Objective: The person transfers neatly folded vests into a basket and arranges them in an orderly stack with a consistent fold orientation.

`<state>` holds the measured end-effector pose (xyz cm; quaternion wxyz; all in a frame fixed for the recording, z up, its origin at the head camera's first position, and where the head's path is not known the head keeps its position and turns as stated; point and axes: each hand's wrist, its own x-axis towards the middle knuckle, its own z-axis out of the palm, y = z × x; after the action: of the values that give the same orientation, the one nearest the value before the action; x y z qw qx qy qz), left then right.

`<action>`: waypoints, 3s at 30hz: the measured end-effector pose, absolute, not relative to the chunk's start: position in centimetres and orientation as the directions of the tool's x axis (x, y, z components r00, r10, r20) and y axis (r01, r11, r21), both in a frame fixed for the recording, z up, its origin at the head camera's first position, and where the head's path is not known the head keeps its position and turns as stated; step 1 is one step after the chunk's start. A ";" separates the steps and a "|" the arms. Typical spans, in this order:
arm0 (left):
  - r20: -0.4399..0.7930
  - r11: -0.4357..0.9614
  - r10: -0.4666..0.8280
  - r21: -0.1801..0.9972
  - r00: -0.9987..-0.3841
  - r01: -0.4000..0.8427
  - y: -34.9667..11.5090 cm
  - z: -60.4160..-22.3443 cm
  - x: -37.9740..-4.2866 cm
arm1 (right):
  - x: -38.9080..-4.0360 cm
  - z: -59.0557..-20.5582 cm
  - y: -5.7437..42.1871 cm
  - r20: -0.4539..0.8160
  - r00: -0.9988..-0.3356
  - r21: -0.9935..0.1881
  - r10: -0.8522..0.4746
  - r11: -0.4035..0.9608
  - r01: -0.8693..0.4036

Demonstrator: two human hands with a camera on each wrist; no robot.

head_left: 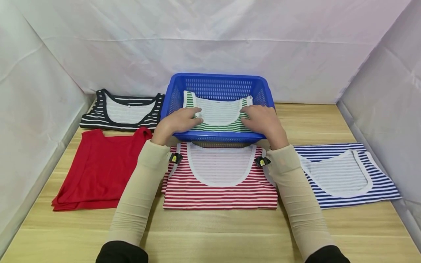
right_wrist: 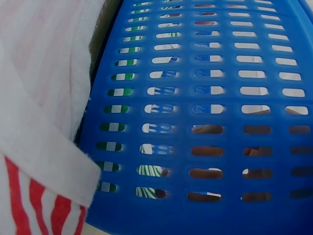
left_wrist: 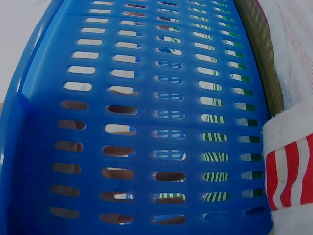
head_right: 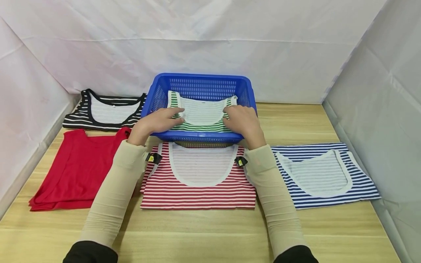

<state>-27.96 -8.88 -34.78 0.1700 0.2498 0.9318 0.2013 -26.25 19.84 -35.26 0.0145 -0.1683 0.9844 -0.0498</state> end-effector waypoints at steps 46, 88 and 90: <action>0.177 0.615 0.618 0.499 -0.766 0.611 -7.4 -31.6 -25.2 | -24.3 -31.7 20.8 0.599 -0.792 -0.375 -0.120 0.832 -0.409; 0.323 0.107 0.757 0.796 -0.568 0.596 3.9 -32.1 -16.7 | -17.1 -32.7 42.9 -0.053 -0.999 -0.397 0.006 0.917 0.027; 0.290 0.097 0.771 0.826 -0.566 0.555 4.8 -32.8 -16.6 | -16.6 -32.8 44.0 -0.066 -0.998 -0.394 0.013 0.918 0.038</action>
<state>-16.61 4.75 -32.83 0.1089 0.4527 0.7326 0.4965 -16.65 44.02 -32.78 0.0311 0.0131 0.9789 -0.2016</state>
